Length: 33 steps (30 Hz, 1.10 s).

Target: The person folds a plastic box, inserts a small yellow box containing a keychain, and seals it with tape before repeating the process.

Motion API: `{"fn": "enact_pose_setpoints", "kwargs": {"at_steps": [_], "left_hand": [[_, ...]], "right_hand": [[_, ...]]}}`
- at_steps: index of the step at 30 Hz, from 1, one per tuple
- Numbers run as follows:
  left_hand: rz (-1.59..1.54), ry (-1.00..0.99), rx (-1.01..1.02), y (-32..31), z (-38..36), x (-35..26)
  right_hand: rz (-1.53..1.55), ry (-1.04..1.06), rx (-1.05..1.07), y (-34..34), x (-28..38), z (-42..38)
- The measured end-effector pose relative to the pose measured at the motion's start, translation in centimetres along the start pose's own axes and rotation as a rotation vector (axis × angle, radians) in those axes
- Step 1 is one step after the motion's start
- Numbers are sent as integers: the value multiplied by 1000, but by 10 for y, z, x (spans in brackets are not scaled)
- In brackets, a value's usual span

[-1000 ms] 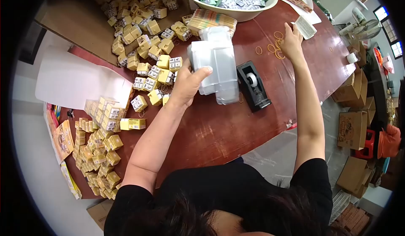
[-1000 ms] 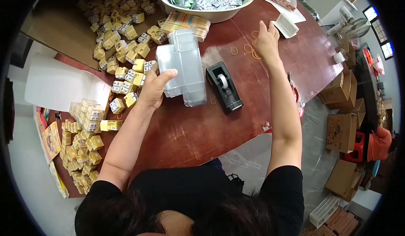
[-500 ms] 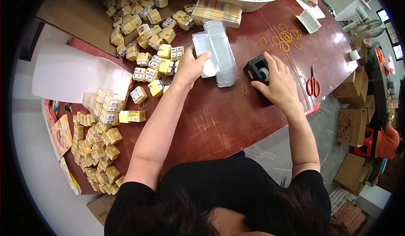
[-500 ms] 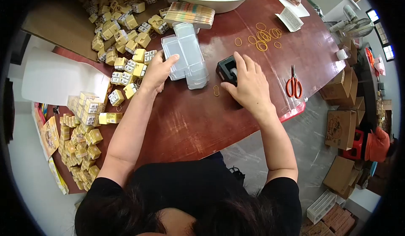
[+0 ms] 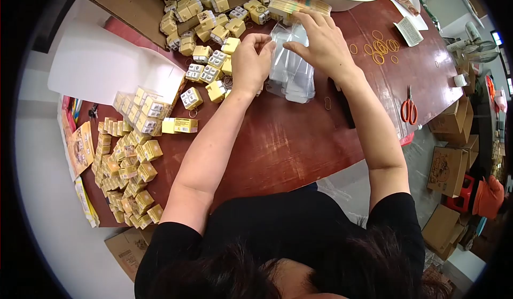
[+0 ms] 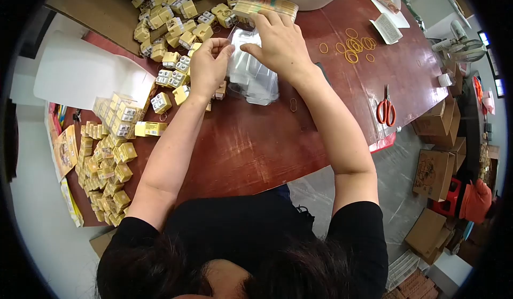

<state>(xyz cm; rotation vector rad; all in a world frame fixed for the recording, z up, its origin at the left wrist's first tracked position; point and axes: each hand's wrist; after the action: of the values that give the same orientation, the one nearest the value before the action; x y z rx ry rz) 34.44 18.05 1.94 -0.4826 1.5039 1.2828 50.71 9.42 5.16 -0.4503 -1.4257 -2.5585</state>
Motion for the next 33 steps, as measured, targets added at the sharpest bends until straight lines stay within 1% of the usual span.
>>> {"fn": "enact_pose_setpoints", "kwargs": {"at_steps": [1, 3, 4, 6, 7, 9, 10, 12, 13, 15, 16, 17, 19, 20, 21, 23, 24, 25, 26, 27, 28, 30, 31, 32, 33], "left_hand": [[-3, -1, 3, 3, -1, -2], [-92, -96, -49, 12, -9, -8], [-201, -173, -3, 19, -13, -11], [-445, -62, 169, 39, -31, -23], [-485, 9, 245, 53, -41, -27], [-725, 218, 271, 70, -64, -26], [-782, 234, 326, 79, -74, -21], [-778, 208, 328, 94, -93, -14], [-648, 153, 302, 105, -101, -13], [-620, 150, 294, 125, -115, -3], [-591, 143, 302, 133, -123, 1], [-555, 158, 275, 139, -131, 4], [-551, 178, 242, 149, -141, 11], [-548, 192, 219, 154, -147, 14], [-548, 198, 209, 159, -151, 16], [-624, 269, 177, 168, -158, 19], [-626, 271, 173, 173, -161, 21], [-562, 248, 182, 178, -164, 22], [-498, 225, 192, 181, -166, 23], [-502, 226, 192, 183, -169, 24], [-519, 226, 187, 185, -171, 25], [-538, 225, 181, 190, -172, 28], [-615, 249, 266, 196, -172, 32], [-691, 273, 352, 198, -172, 35], [-692, 272, 352, 196, -171, 41]], "right_hand": [[-4, -2, 0, 1, 2, -2], [52, -43, -62, 7, 8, -8], [51, -42, -56, 12, 14, -10], [164, -11, -125, 24, 28, -17], [170, -11, -117, 30, 36, -21], [354, -95, -33, 37, 55, -28], [425, -49, 35, 35, 65, -32], [572, -91, 175, 33, 92, -39], [517, -22, 45, 31, 102, -39], [356, 149, -45, 23, 104, -34], [430, 200, 43, 20, 107, -33], [441, 203, 51, 17, 112, -33], [460, 175, 282, 13, 123, -31], [525, 95, 351, 11, 132, -32], [531, 102, 359, 6, 138, -32], [647, 126, 295, -4, 148, -33], [655, 146, 167, -13, 156, -33], [654, 146, 172, -16, 158, -30], [658, 197, 228, -17, 161, -27], [661, 248, 284, -17, 164, -25], [659, 248, 286, -15, 167, -24], [586, 251, 374, -11, 172, -20], [583, 251, 375, -12, 173, -19], [671, 252, 387, -14, 172, -18], [758, 252, 399, -16, 172, -17]]}}
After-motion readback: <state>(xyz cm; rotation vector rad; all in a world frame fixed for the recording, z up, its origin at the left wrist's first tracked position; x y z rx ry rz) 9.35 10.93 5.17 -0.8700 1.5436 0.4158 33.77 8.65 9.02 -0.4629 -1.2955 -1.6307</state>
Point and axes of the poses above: each hand's wrist, its own z-axis towards the middle knuckle, its own y-axis out of the back of the hand, x = y × z, and after that the axes turned 7 degrees about z, right-handed
